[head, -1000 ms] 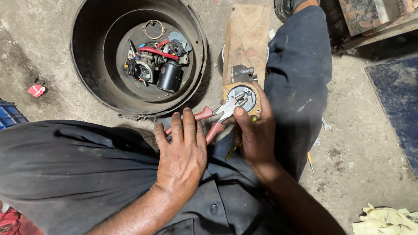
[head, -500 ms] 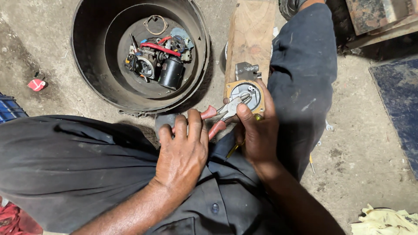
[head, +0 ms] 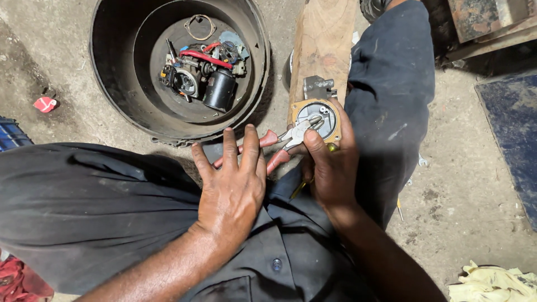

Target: Disassemble and repair a mechanical part using pliers and a screwdriver.

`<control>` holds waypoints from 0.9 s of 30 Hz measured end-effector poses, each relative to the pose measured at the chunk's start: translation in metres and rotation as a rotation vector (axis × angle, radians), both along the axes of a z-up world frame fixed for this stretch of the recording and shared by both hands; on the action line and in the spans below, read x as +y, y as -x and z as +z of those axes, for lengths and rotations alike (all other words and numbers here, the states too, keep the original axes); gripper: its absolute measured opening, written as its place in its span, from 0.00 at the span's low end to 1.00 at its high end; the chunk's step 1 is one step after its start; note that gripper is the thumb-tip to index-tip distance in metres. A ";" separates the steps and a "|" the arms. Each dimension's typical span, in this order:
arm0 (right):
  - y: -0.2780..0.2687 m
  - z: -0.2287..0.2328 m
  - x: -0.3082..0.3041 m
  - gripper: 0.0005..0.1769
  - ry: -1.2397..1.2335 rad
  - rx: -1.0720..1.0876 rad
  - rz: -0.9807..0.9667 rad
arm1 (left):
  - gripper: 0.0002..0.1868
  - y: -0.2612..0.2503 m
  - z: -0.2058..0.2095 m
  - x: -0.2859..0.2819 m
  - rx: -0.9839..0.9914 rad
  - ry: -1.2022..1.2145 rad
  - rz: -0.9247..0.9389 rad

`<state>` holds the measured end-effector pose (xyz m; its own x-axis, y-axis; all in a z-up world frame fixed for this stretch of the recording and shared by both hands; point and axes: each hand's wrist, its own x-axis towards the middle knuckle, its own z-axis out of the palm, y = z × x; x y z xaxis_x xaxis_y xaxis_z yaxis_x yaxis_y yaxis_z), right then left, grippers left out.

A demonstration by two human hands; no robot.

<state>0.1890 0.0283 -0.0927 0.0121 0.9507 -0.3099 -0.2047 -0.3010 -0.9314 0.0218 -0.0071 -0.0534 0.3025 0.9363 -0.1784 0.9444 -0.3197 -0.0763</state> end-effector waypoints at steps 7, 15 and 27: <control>0.005 0.004 0.001 0.36 0.023 0.005 -0.026 | 0.20 0.001 0.000 0.001 0.054 -0.059 -0.009; 0.006 0.011 0.003 0.30 0.052 -0.009 -0.044 | 0.20 0.004 0.004 0.006 0.012 -0.185 -0.073; 0.006 0.008 0.003 0.31 0.113 0.011 -0.087 | 0.16 0.018 0.001 0.013 -0.002 -0.169 -0.210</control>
